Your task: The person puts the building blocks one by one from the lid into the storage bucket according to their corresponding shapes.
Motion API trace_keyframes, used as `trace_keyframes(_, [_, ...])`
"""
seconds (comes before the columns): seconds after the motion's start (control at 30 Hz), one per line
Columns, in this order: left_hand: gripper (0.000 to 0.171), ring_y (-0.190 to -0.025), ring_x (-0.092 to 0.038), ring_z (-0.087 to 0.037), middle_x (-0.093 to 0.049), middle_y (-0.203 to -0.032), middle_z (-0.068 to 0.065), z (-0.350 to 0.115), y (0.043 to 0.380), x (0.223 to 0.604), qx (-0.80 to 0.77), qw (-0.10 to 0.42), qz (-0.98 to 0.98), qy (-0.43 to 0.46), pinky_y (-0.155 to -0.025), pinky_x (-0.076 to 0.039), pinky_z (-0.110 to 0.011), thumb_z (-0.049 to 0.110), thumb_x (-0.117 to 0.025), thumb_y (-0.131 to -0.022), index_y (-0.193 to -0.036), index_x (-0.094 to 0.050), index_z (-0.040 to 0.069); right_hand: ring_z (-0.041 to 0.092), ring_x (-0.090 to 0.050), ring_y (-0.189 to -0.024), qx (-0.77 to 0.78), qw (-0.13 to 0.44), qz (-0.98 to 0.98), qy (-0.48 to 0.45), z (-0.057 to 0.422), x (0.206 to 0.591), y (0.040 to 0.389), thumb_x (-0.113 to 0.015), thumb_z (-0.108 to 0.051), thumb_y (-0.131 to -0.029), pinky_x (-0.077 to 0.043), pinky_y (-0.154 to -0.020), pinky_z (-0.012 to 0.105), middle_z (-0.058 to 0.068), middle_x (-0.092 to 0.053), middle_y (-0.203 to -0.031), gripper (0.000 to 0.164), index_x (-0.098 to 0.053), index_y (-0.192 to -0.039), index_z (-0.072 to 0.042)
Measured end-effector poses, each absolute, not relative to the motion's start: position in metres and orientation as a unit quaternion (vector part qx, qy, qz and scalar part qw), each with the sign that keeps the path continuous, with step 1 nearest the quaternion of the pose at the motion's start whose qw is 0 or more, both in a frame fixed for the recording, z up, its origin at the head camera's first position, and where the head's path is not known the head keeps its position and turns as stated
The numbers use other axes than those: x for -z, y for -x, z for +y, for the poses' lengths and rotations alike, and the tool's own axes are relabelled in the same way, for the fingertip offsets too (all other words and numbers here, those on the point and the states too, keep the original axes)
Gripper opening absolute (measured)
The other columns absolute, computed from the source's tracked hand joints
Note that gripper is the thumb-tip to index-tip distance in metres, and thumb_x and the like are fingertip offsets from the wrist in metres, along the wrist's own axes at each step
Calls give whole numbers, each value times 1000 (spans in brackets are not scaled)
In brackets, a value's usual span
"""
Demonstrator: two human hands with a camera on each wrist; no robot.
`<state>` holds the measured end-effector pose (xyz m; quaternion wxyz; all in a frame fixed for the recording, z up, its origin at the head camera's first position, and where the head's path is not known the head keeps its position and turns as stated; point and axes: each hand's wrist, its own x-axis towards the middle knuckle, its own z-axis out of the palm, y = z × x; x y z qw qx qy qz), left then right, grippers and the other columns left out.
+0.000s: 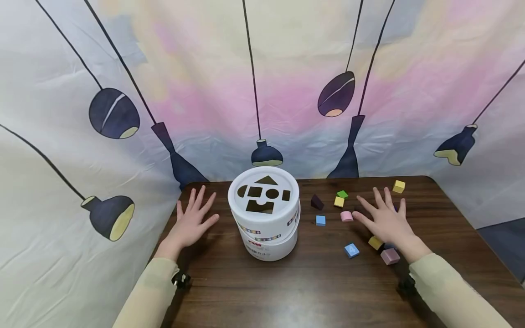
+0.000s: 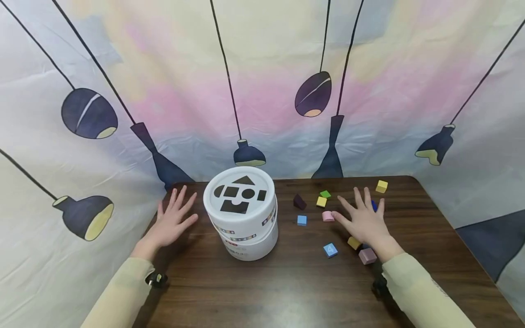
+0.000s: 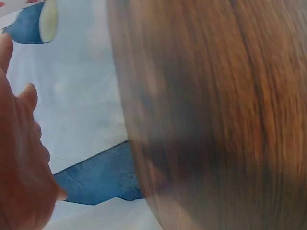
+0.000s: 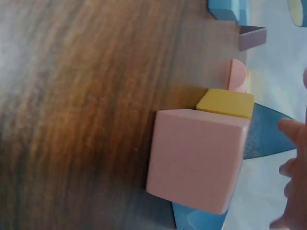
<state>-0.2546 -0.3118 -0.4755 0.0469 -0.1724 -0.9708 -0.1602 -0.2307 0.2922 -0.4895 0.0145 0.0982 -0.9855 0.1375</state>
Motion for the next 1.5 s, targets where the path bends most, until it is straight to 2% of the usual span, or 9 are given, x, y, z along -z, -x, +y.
trace_keyframes(0.23, [61,-157,-32,-39,-36,-171,-12,-306,248,462,315,91,-928,178,-120,-30,-68,41,-58,-112,-164,-46,11,59,-33,-149,-215,30,-965,-145,304,483,236,-53,-50,-112,-32,-112,78,36,-38,-162,66,-52,-158,-2])
trace_keyframes(0.37, [45,-138,-59,-26,-62,-152,-11,-298,241,451,384,163,-893,170,-111,-49,-33,29,-63,-111,-151,-64,9,46,-68,-111,-277,39,-948,-148,312,484,235,-57,-40,-113,-54,-94,62,31,-57,-149,55,-59,-152,-3])
trace_keyframes(0.43, [39,-129,-65,-14,-68,-142,-13,-293,238,446,428,188,-869,159,-103,-49,-19,24,-64,-111,-146,-68,8,38,-68,-98,-300,42,-944,-134,316,485,234,-58,-40,-112,-55,-86,55,29,-65,-141,53,-62,-151,-4])
trace_keyframes(0.57, [35,-120,-67,-1,-71,-136,-20,-279,235,434,546,197,-802,143,-101,-49,-14,17,-61,-112,-143,-69,3,47,-67,-112,-340,43,-934,-99,323,483,231,-59,-41,-112,-54,-97,65,29,-66,-138,52,-63,-150,-5])
trace_keyframes(0.63, [36,-123,-66,-4,-69,-138,-22,-270,234,427,591,191,-771,141,-103,-49,-17,15,-61,-112,-144,-68,1,51,-59,-130,-356,46,-930,-86,328,481,229,-59,-40,-112,-48,-103,71,30,-62,-143,52,-63,-150,-4])
trace_keyframes(0.8, [42,-134,-62,-12,-61,-149,-24,-249,227,413,640,168,-733,160,-107,-49,-21,7,-63,-109,-149,-62,-1,52,-53,-135,-376,52,-924,-54,341,483,222,-59,-40,-112,-46,-103,71,30,-60,-146,53,-63,-149,-4])
trace_keyframes(1.07, [56,-148,-47,-38,-49,-162,-20,-225,227,405,630,125,-736,212,-111,-46,-23,2,-66,-105,-159,-51,1,47,-59,-130,-400,10,-916,-17,366,489,206,-65,-43,-108,-56,-98,57,30,-60,-146,58,-62,-148,-1])
trace_keyframes(1.37, [58,-152,-43,-31,-48,-164,-13,-219,226,410,653,92,-713,239,-113,-45,-26,1,-66,-105,-160,-50,4,40,-69,-116,-381,-26,-924,-14,385,497,189,-75,-39,-103,-55,-82,25,25,-71,-131,64,-60,-147,4])
trace_keyframes(1.5, [58,-153,-42,-27,-45,-165,-18,-218,227,414,660,87,-701,255,-115,-42,-27,-2,-66,-104,-160,-50,4,41,-68,-116,-387,-16,-922,-5,389,501,190,-75,-40,-102,-54,-80,22,28,-68,-134,68,-56,-150,4])
